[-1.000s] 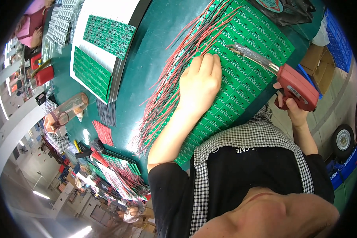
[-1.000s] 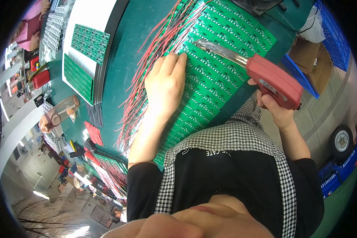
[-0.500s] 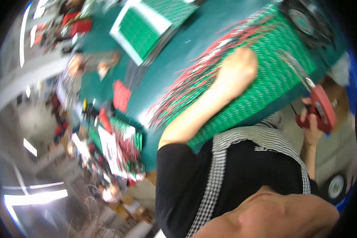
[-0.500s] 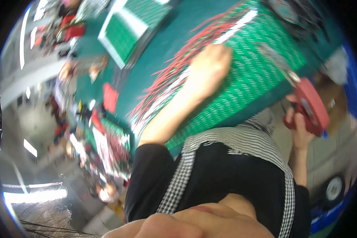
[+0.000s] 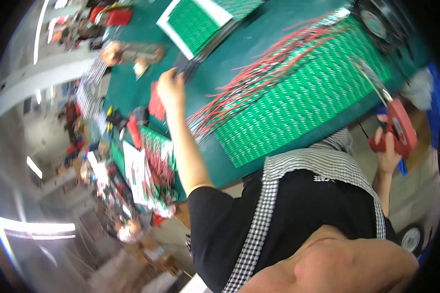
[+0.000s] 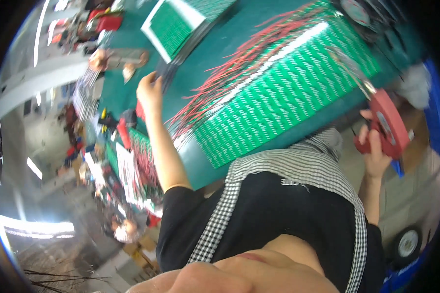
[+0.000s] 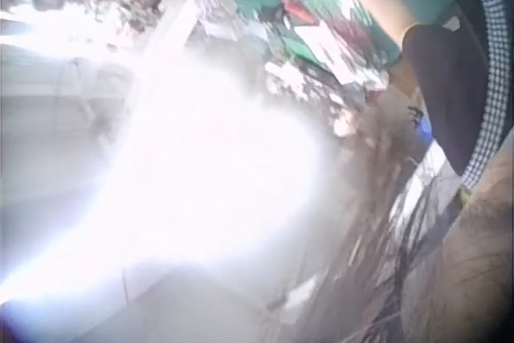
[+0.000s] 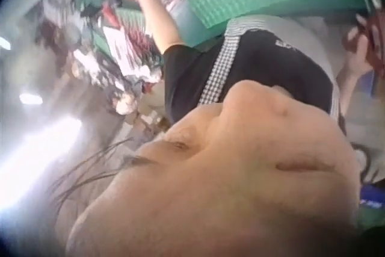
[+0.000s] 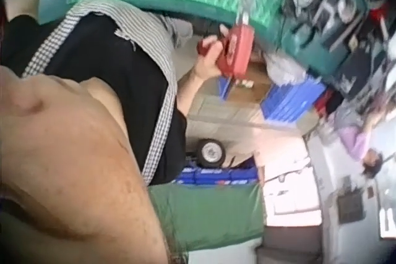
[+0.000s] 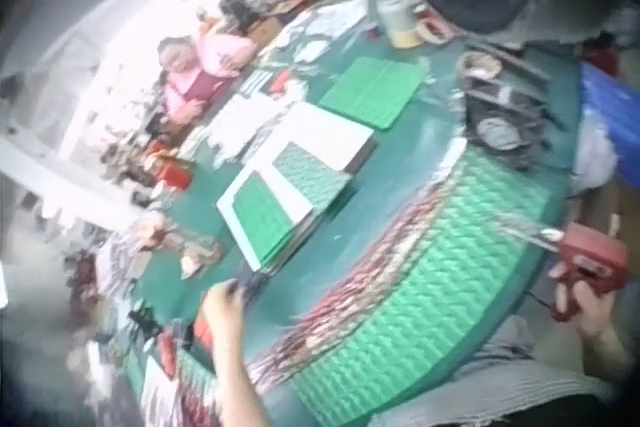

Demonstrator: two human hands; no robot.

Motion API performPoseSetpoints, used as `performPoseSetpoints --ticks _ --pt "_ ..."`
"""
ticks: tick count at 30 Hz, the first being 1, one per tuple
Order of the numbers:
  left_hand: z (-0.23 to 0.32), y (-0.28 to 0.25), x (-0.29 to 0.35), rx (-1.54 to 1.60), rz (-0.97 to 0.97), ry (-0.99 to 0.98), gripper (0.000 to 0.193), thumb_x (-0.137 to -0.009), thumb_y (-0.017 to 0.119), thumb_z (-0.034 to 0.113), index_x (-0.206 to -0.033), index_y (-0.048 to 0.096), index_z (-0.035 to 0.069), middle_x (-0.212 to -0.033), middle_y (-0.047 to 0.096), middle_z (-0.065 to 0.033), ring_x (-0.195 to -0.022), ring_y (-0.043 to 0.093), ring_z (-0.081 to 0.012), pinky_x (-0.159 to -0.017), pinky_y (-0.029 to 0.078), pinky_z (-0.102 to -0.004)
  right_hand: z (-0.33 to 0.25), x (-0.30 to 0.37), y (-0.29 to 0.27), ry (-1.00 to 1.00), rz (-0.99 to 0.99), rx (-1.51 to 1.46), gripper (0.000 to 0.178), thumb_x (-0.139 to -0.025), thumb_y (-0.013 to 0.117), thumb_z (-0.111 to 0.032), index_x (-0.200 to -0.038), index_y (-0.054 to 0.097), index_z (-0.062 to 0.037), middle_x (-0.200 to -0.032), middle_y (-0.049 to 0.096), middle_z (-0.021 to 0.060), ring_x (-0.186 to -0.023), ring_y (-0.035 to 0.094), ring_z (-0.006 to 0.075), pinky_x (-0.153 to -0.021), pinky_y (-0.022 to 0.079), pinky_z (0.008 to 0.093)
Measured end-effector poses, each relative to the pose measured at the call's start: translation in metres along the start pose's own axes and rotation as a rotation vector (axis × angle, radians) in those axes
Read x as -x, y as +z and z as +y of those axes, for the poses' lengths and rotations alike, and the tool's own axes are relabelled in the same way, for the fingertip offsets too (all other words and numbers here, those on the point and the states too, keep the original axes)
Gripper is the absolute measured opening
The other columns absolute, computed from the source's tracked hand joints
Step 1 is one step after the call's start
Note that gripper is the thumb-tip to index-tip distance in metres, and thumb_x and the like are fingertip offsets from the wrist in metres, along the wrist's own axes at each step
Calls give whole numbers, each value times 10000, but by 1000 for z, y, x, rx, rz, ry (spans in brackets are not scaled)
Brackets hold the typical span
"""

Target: Assembling circuit boards by preparing and attaching wires using a handheld heat tool at a factory workbench.

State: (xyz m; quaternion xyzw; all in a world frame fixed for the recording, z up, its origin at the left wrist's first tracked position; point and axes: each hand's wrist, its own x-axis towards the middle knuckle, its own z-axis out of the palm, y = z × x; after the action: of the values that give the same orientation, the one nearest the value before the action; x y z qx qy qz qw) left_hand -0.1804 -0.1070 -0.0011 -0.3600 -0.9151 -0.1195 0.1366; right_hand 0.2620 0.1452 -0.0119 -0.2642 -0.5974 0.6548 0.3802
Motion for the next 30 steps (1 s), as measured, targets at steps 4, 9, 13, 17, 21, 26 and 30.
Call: performPoseSetpoints --ticks 4,9,13,17,21,26,30 --pt "-14 32 -18 -59 -48 122 292 -672 632 105 -932 574 -14 -922 559 -159 -849 537 -312 -736 432 -372 -12 12 3 -27 60 30 340 -834 455 -89 -1146 399 35 -1038 517 180 -582 452 104 -504 379 218" --pt "-16 27 -19 -133 -90 96 181 -661 613 89 -823 609 10 -791 567 -120 -754 555 -293 -670 447 -360 -8 17 2 -59 52 12 363 -830 468 -103 -1161 396 29 -1026 530 171 -578 458 101 -501 388 212" --pt "-17 26 -26 15 -92 108 136 -675 591 118 -766 635 27 -767 590 -144 -737 567 -307 -669 440 -370 -11 27 -3 7 107 13 342 -839 411 -78 -1167 373 10 -1067 485 181 -595 437 121 -512 381 219" --pt "-32 30 -39 198 -191 -99 169 -687 617 113 -811 636 -1 -723 620 -152 -661 615 -228 -633 469 -304 -9 25 -10 -39 92 17 330 -844 400 -75 -1162 376 11 -1072 484 180 -608 444 122 -517 383 216" --pt "-55 24 -40 646 -282 -280 171 -734 575 10 -884 596 -70 -676 620 -109 -621 602 -153 -564 471 -249 -5 19 -5 -81 104 9 342 -833 417 -58 -1162 374 23 -1061 499 185 -602 455 107 -513 381 206" --pt "-45 12 -41 882 -320 -399 159 -750 567 -22 -886 566 -107 -655 597 -96 -593 591 -148 -526 456 -214 -5 19 -6 -68 99 4 347 -834 415 -54 -1169 368 22 -1064 498 186 -601 455 106 -521 381 206" --pt "-35 8 -40 788 -409 -407 124 -739 586 -14 -828 570 -98 -676 610 -110 -582 588 -129 -529 444 -201 -6 19 -9 -76 87 39 344 -836 412 -52 -1168 375 28 -1065 501 182 -592 450 100 -517 384 210"
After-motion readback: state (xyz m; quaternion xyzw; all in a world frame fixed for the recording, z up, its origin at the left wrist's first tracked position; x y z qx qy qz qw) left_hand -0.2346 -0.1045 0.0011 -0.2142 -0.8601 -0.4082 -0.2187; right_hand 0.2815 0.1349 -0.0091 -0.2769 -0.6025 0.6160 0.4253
